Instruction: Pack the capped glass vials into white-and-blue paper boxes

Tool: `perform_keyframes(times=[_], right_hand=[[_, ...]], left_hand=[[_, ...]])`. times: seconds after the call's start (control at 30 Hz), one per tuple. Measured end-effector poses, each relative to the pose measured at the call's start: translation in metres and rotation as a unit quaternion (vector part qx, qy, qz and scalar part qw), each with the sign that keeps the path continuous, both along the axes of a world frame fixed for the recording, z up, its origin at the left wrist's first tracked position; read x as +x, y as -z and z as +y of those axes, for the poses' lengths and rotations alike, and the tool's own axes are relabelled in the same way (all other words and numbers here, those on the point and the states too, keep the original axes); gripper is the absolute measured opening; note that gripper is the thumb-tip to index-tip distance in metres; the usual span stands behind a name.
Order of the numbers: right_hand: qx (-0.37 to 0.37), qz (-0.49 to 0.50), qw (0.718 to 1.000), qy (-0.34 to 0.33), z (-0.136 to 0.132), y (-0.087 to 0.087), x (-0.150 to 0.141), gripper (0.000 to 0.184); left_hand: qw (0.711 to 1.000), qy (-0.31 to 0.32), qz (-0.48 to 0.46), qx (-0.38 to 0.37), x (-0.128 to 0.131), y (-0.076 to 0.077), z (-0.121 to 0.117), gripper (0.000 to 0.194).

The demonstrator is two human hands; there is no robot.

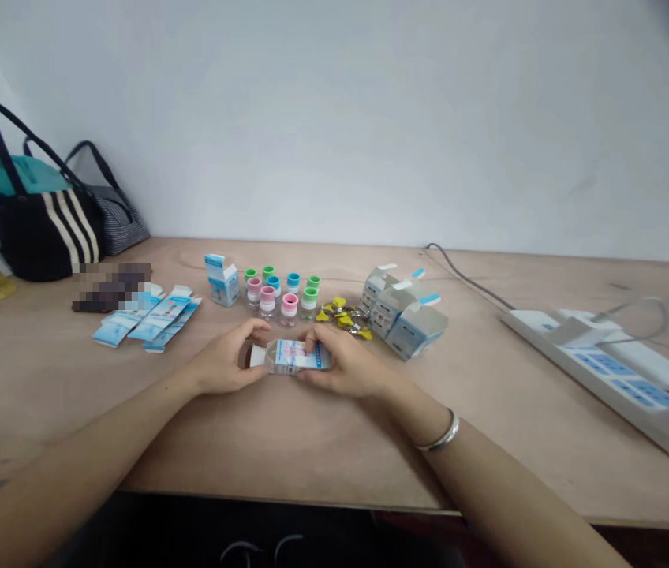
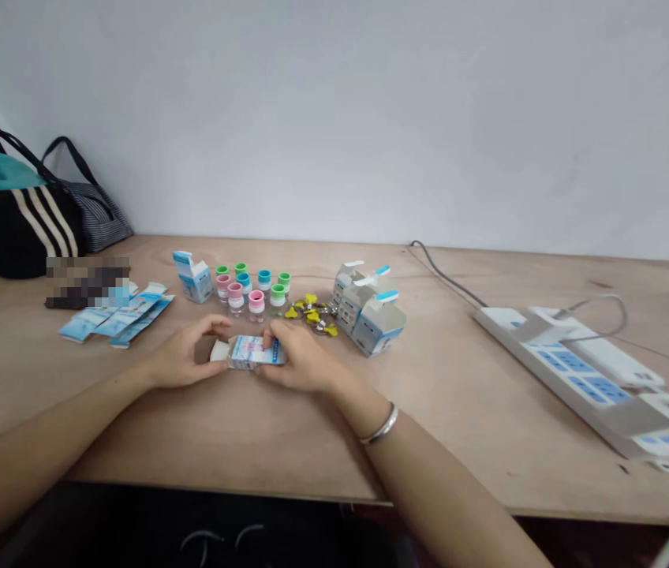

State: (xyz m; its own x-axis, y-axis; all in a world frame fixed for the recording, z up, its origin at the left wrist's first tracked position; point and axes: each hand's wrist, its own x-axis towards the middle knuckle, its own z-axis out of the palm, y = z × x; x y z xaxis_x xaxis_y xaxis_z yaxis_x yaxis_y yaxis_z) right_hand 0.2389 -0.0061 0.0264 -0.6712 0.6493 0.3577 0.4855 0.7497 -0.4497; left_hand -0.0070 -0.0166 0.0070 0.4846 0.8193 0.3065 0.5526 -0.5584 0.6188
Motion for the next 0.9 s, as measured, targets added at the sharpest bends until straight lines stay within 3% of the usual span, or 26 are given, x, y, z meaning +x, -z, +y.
perform_keyframes(times=[0.17, 0.33, 0.47, 0.57, 0.7, 0.9], right_hand=[[-0.006, 0.001, 0.999, 0.047, -0.002, 0.004, -0.004, 0.027], [0.0, 0.013, 0.999, 0.04, 0.0, 0.007, -0.005, 0.03], [-0.004, 0.009, 0.999, 0.041, 0.0, 0.006, -0.004, 0.03], [-0.01, 0.013, 0.999, 0.043, 0.0, 0.005, -0.004, 0.031], [-0.002, 0.009, 0.999, 0.034, 0.0, 0.005, -0.004, 0.031], [0.012, 0.007, 1.0, 0.017, 0.0, 0.006, -0.006, 0.03]], left_hand=[[0.999, -0.029, 0.009, -0.026, 0.009, 0.003, 0.002, 0.053], [0.999, -0.02, -0.03, -0.006, 0.02, 0.009, 0.006, 0.056], [0.996, -0.05, -0.07, -0.015, 0.011, 0.005, 0.009, 0.054], [0.984, -0.086, -0.119, -0.096, -0.001, 0.0, 0.011, 0.042], [0.948, -0.1, -0.18, -0.242, -0.007, -0.004, 0.012, 0.032], [0.939, -0.063, -0.218, -0.259, 0.007, -0.001, 0.007, 0.038]])
